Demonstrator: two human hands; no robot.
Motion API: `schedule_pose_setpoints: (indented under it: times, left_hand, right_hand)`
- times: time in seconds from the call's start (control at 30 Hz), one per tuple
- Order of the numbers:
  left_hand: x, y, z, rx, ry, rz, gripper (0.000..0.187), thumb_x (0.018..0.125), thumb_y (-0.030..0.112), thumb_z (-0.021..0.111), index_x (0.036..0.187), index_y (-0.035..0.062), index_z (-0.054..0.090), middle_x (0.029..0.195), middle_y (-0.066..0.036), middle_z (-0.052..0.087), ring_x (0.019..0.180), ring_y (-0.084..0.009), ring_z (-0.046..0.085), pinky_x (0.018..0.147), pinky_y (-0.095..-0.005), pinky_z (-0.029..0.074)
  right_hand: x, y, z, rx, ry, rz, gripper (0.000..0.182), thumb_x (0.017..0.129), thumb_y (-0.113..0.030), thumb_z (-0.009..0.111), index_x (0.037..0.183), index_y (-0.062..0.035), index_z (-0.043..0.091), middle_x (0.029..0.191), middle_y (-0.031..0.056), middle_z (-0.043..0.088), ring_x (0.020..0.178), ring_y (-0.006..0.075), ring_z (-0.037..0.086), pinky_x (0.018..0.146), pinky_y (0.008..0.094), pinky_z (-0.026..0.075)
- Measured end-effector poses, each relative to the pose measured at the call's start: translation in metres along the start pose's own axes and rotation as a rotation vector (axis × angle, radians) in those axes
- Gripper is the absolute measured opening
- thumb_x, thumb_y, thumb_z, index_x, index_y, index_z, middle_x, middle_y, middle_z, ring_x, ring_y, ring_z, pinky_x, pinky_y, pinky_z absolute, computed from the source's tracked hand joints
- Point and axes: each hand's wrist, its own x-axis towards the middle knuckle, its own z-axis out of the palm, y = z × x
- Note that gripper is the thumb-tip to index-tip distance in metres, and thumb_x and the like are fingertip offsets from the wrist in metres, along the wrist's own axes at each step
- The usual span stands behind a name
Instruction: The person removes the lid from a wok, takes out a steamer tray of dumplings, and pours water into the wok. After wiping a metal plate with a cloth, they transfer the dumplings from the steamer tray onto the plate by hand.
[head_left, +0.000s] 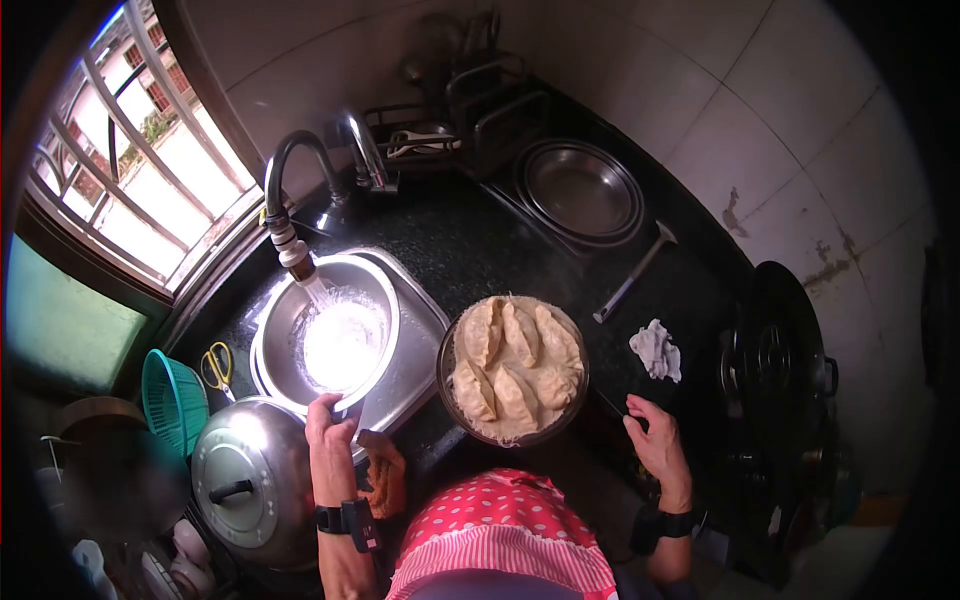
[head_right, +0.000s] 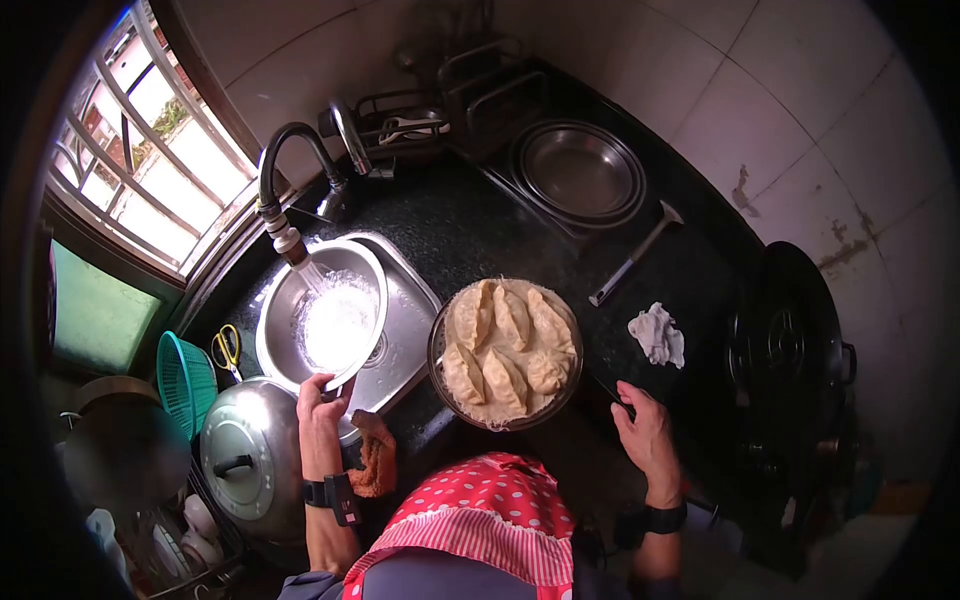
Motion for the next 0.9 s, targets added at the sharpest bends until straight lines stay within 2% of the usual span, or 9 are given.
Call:
schedule_pose_setpoints:
  times: [0.23,0.67,0.7,0.83,0.9]
  left_hand:
    - [0.018,-0.002,-0.009,-0.018,0.0,-0.054,0.03,0.076,-0.01,0.049,0.107,-0.0082,0.05,0.112,-0.02,0.055,0.103,-0.0387,0.058,0.09,-0.0563,0.052]
    - [0.022,-0.002,-0.016,-0.012,0.022,-0.068,0.036,0.075,-0.011,0.051,0.11,-0.0053,0.047,0.115,-0.02,0.051,0.105,-0.0378,0.056,0.087,-0.0583,0.051]
    - [0.019,-0.006,-0.015,0.011,0.03,-0.03,0.032,0.075,-0.01,0.05,0.107,-0.0076,0.047,0.113,-0.021,0.053,0.104,-0.0387,0.057,0.089,-0.0575,0.052]
    - [0.0,-0.013,-0.007,0.004,0.046,0.042,0.036,0.074,-0.012,0.05,0.109,-0.007,0.046,0.113,-0.021,0.051,0.102,-0.0391,0.057,0.087,-0.0564,0.053]
    - [-0.009,-0.016,-0.004,-0.013,0.034,0.045,0.038,0.074,-0.014,0.05,0.111,-0.0057,0.044,0.113,-0.022,0.047,0.101,-0.0391,0.056,0.083,-0.0551,0.054]
  right_hand:
    - [0.002,-0.009,0.003,0.024,-0.005,0.02,0.034,0.085,-0.009,0.062,0.117,0.0033,0.059,0.107,0.0212,0.065,0.096,0.0311,0.065,0.078,0.0358,0.052]
    - [0.002,-0.011,0.004,-0.009,-0.02,-0.005,0.033,0.085,-0.008,0.062,0.116,0.0033,0.059,0.105,0.021,0.065,0.095,0.0314,0.065,0.08,0.0366,0.051]
    - [0.003,-0.01,0.006,-0.014,-0.02,-0.01,0.033,0.085,-0.007,0.062,0.116,0.0032,0.059,0.105,0.021,0.065,0.095,0.0315,0.065,0.081,0.037,0.051]
    - [0.01,-0.011,0.012,-0.031,-0.044,-0.053,0.033,0.084,-0.007,0.061,0.115,0.0033,0.059,0.105,0.0204,0.065,0.095,0.0318,0.064,0.084,0.0378,0.05]
    - [0.014,-0.017,0.014,-0.045,-0.064,-0.058,0.033,0.084,-0.006,0.061,0.116,0.0034,0.059,0.105,0.0206,0.065,0.096,0.032,0.064,0.084,0.0379,0.05]
